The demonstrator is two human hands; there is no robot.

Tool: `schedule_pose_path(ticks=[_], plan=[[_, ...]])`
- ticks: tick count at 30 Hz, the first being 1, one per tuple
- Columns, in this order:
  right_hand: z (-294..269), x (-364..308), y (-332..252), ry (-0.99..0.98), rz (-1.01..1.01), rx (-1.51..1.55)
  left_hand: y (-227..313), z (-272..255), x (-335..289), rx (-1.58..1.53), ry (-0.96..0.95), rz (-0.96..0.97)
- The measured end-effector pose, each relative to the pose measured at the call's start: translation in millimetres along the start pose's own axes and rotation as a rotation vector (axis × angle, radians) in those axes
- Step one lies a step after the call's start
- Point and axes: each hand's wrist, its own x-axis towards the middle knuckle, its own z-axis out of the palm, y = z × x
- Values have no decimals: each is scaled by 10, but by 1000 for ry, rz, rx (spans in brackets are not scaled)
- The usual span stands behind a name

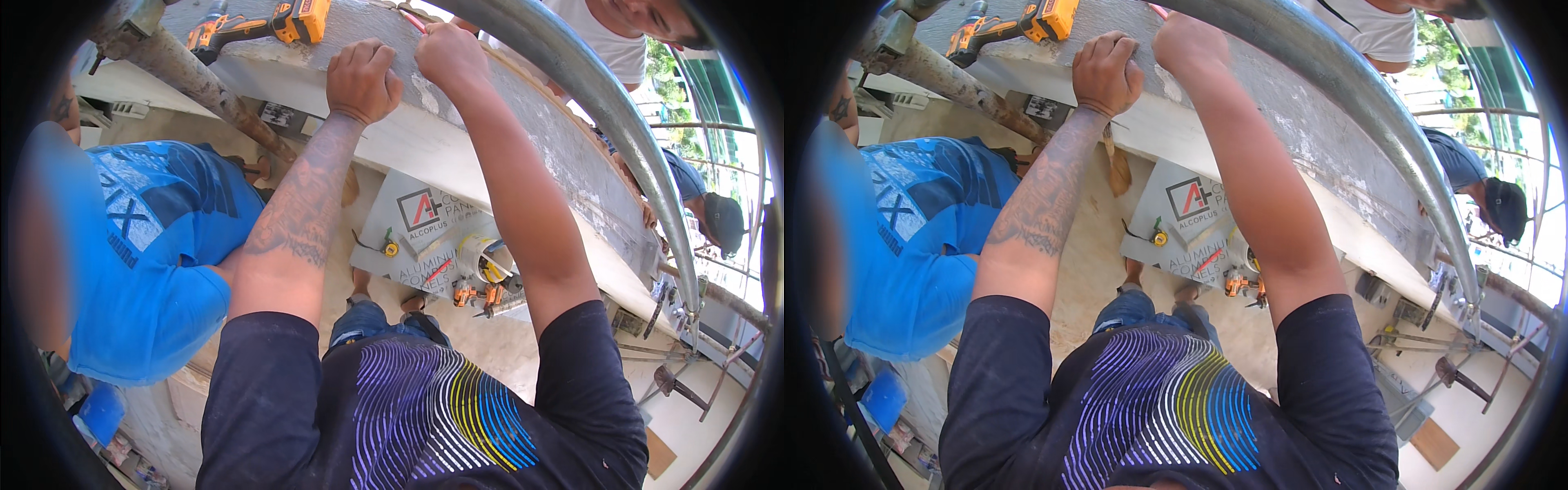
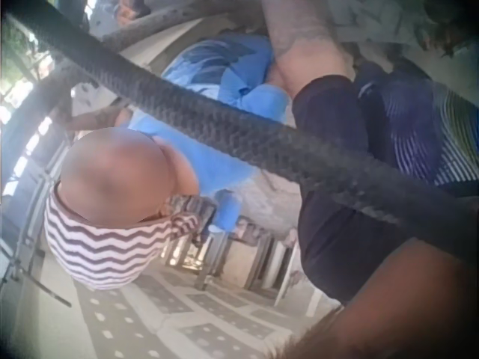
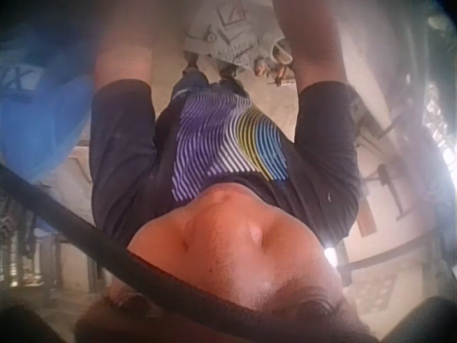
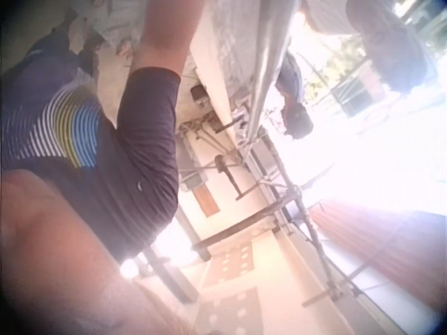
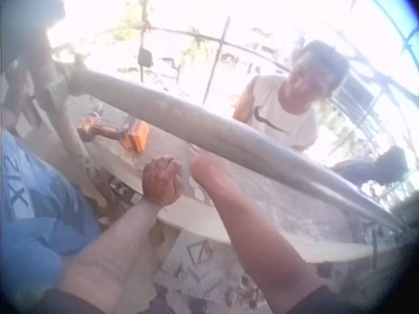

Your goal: The person positions a large white panel onto a metal scaffolding structure and secures it using a cordless drill. They then apply sealant along the panel's edge using a caulking gun and smooth the bead with a tool. Other workers assist by holding the panel and passing materials.

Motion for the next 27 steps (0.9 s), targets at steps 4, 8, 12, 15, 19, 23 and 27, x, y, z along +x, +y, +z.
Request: schedule_pose_path(ticks=[4,8,12,15,19,23,27], plan=[[-56,-75,-66,-17,76,25,-8,-2,3,-7,42,17],[-61,-137,138,19,93,23,3,-3,7,-8,53,25],[-129,-270,443,53,104,11,15,9,17,-19,50,24],[-182,-420,644,70,146,42,-12,15,9,-10,59,20],[-338,-663,828,88,190,71,-22,0,-17,-20,43,-8],[-245,-693,962,152,135,87,8,9,-12,-8,30,-7],[-154,-593,838,168,69,97,-15,24,-25,-22,58,6]])
